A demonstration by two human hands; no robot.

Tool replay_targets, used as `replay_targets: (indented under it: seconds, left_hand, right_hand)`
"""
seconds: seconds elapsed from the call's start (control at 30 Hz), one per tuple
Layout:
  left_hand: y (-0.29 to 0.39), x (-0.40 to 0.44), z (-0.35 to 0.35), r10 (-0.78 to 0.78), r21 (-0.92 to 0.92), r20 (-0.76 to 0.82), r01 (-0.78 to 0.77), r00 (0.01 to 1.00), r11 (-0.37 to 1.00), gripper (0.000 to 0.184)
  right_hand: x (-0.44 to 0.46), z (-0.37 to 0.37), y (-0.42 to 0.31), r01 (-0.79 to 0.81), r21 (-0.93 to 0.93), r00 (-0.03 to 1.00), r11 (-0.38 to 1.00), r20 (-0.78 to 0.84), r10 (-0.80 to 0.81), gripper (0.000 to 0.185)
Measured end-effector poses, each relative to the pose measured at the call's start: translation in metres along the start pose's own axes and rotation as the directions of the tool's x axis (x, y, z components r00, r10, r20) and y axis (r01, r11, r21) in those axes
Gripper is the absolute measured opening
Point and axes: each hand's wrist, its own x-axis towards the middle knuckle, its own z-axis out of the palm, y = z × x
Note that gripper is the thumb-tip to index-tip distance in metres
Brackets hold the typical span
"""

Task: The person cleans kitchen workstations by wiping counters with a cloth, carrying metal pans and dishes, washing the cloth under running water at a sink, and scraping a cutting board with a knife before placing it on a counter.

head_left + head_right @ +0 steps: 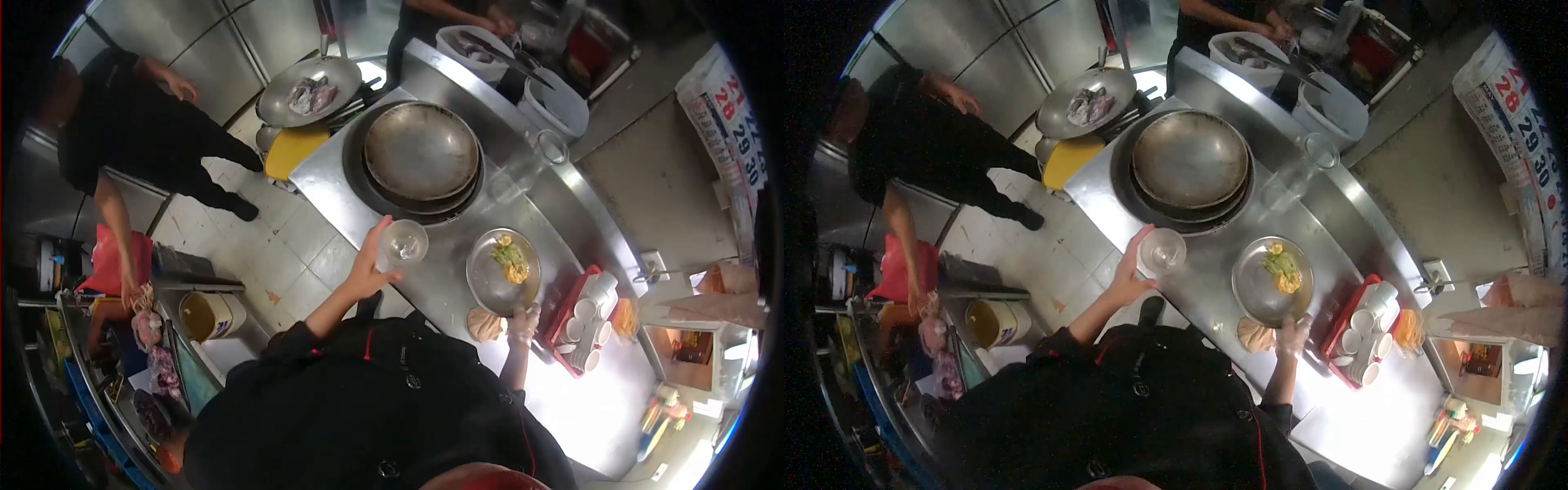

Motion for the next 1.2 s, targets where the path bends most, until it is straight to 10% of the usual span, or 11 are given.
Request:
replay_targets:
  seconds: [0.13,0.23,0.57,0.73,0.8,1.0,1.07,1.2]
  left_hand:
    - [-0.011,0.005,-0.028,0.077,0.064,-0.223,-0.064,0.972,0.996,0.049]
    - [-0.021,0.010,-0.044,-0.202,-0.091,-0.386,0.181,0.900,0.979,0.036]
    - [-0.006,-0.030,-0.063,-0.329,-0.222,-0.439,0.254,0.836,0.941,0.028]
    - [0.002,-0.100,-0.092,-0.420,-0.156,-0.460,0.394,0.783,0.906,0.027]
    - [-0.004,-0.133,-0.113,-0.407,-0.110,-0.543,0.419,0.734,0.901,0.024]
    - [-0.047,-0.234,-0.191,-0.631,-0.385,-0.673,0.546,0.385,0.744,0.024]
    - [-0.068,-0.259,-0.218,-0.699,-0.485,-0.642,0.540,0.314,0.688,0.023]
    - [-0.081,-0.305,-0.269,-0.609,-0.303,-0.725,0.646,0.320,0.700,0.019]
  right_hand:
    - [0.006,-0.022,-0.016,0.166,0.096,0.978,0.981,0.111,-0.177,0.037]
    - [-0.005,-0.021,-0.079,0.237,0.192,0.967,0.952,0.046,-0.250,0.037]
    - [-0.002,0.050,-0.206,0.397,0.579,0.850,0.712,0.060,-0.523,0.049]
    - [-0.020,0.165,-0.254,0.632,0.424,0.632,0.649,0.202,-0.748,0.050]
    - [-0.072,0.218,-0.286,0.342,0.582,0.728,0.738,0.332,-0.600,0.045]
    - [-0.170,0.366,-0.259,0.438,0.592,0.490,0.676,0.473,-0.732,0.032]
    - [-0.203,0.391,-0.268,0.318,0.458,0.502,0.830,0.661,-0.557,0.033]
    - [-0.230,0.491,-0.248,0.042,0.380,0.392,0.924,0.845,-0.365,0.030]
